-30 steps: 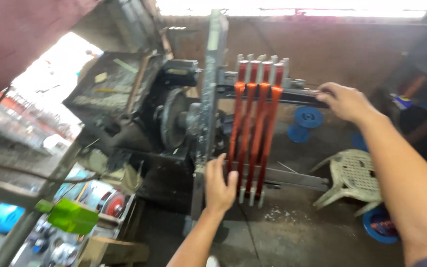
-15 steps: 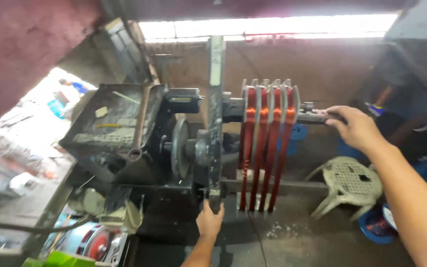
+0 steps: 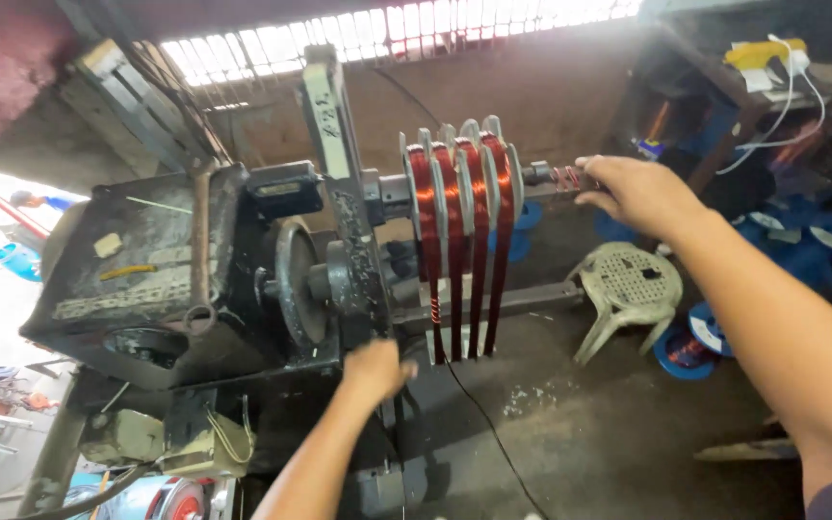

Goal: Winding copper wire onto a machine to create electromagnetic coils for motor or transformer repair.

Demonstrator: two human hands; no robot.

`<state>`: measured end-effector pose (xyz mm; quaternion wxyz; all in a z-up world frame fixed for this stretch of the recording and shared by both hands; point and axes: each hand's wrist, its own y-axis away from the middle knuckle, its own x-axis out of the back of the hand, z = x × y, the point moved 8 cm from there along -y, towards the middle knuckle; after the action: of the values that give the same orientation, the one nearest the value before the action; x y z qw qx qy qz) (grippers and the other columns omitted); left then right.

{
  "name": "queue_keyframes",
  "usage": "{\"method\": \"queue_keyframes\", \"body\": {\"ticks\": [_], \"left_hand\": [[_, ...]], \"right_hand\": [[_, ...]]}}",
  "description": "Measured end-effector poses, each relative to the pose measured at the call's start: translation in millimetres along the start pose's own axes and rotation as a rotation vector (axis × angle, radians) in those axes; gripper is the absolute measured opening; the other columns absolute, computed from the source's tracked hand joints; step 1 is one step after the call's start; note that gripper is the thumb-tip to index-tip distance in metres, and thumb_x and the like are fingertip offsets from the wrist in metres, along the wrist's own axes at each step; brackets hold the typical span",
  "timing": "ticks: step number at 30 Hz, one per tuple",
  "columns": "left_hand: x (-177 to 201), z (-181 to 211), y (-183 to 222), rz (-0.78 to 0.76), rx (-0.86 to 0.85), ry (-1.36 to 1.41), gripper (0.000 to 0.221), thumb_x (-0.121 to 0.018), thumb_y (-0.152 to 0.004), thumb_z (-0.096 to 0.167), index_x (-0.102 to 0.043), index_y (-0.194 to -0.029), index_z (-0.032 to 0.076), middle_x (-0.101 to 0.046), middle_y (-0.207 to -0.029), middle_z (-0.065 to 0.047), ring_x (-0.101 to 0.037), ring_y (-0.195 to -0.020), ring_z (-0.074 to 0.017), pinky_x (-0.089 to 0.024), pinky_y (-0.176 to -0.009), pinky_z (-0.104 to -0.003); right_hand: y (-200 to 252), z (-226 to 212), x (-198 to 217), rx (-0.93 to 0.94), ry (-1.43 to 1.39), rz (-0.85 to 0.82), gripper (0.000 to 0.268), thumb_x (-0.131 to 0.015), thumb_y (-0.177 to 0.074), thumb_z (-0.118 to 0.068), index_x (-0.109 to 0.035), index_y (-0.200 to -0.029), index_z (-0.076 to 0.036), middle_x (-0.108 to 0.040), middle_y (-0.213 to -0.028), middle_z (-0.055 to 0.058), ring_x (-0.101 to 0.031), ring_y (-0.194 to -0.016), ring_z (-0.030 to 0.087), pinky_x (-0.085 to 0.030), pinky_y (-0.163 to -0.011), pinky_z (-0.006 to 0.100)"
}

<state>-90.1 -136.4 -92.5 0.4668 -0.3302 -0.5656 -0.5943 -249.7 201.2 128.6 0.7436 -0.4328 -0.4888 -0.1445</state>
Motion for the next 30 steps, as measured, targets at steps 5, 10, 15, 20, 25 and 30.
{"method": "queue_keyframes", "body": {"ticks": [5,10,15,20,25,30], "left_hand": [[226.8,99.6,99.7,0.671,-0.401,0.012,0.036,-0.054,-0.097,0.044,-0.065,-0.106,0.01,-0.072,-0.082,-0.016,-0.073,-0.082,-0.0386,-0.057,-0.064,-0.049],[308.5,179.3,84.0,1.138,-0.786,-0.136,0.026,-0.063,-0.095,0.031,-0.063,-0.107,0.009,-0.065,-0.092,-0.01,-0.068,-0.091,-0.031,-0.058,-0.066,-0.042],[296.3,220.4,-27.9,0.665,-0.522,-0.118,0.039,-0.053,-0.096,0.04,-0.071,-0.113,0.011,-0.062,-0.126,-0.012,-0.058,-0.119,-0.0367,-0.047,-0.096,-0.054],[286.4,239.0,-91.8,0.588,-0.325,-0.227,0.033,-0.053,-0.083,0.023,-0.074,-0.101,0.005,-0.064,-0.105,-0.015,-0.059,-0.102,-0.039,-0.05,-0.08,-0.056],[273.6,223.0,-104.2,0.41,-0.25,-0.157,0.034,-0.048,-0.082,0.023,-0.076,-0.096,0.01,-0.069,-0.101,-0.013,-0.056,-0.111,-0.0395,-0.05,-0.088,-0.055],[270.4,217.3,-92.4,0.406,-0.283,-0.079,0.038,-0.052,-0.074,0.019,-0.076,-0.1,0.005,-0.068,-0.109,-0.01,-0.054,-0.116,-0.038,-0.044,-0.104,-0.058]], "right_hand": [[-10.5,-12.3,10.0,0.142,0.202,-0.142,0.029,-0.065,-0.091,-0.045,-0.062,-0.11,-0.024,-0.067,-0.121,-0.004,-0.07,-0.109,0.021,-0.062,-0.08,0.035],[8.5,-35.6,-1.7,0.362,0.392,0.006,0.018,-0.068,-0.084,-0.038,-0.065,-0.078,-0.021,-0.056,-0.096,-0.002,-0.063,-0.092,0.023,-0.055,-0.064,0.034],[54.8,-66.8,-16.8,0.393,0.257,0.08,0.008,-0.068,-0.078,-0.021,-0.071,-0.073,-0.016,-0.059,-0.108,0.012,-0.057,-0.095,0.036,-0.046,-0.07,0.047],[-3.7,14.8,-5.9,0.242,-0.205,0.136,0.015,-0.067,-0.087,-0.029,-0.066,-0.08,-0.015,-0.063,-0.086,0.007,-0.065,-0.09,0.032,-0.052,-0.071,0.043],[-71.2,30.7,-8.2,-0.119,-0.805,-0.499,0.033,-0.058,-0.097,-0.03,-0.068,-0.123,-0.013,-0.069,-0.126,0.018,-0.058,-0.125,0.042,-0.045,-0.106,0.054],[-81.7,57.4,-104.8,0.034,-0.974,-0.586,0.025,-0.084,-0.08,-0.028,-0.07,-0.08,-0.007,-0.067,-0.072,0.002,-0.059,-0.069,0.017,-0.049,-0.064,0.035]]}}
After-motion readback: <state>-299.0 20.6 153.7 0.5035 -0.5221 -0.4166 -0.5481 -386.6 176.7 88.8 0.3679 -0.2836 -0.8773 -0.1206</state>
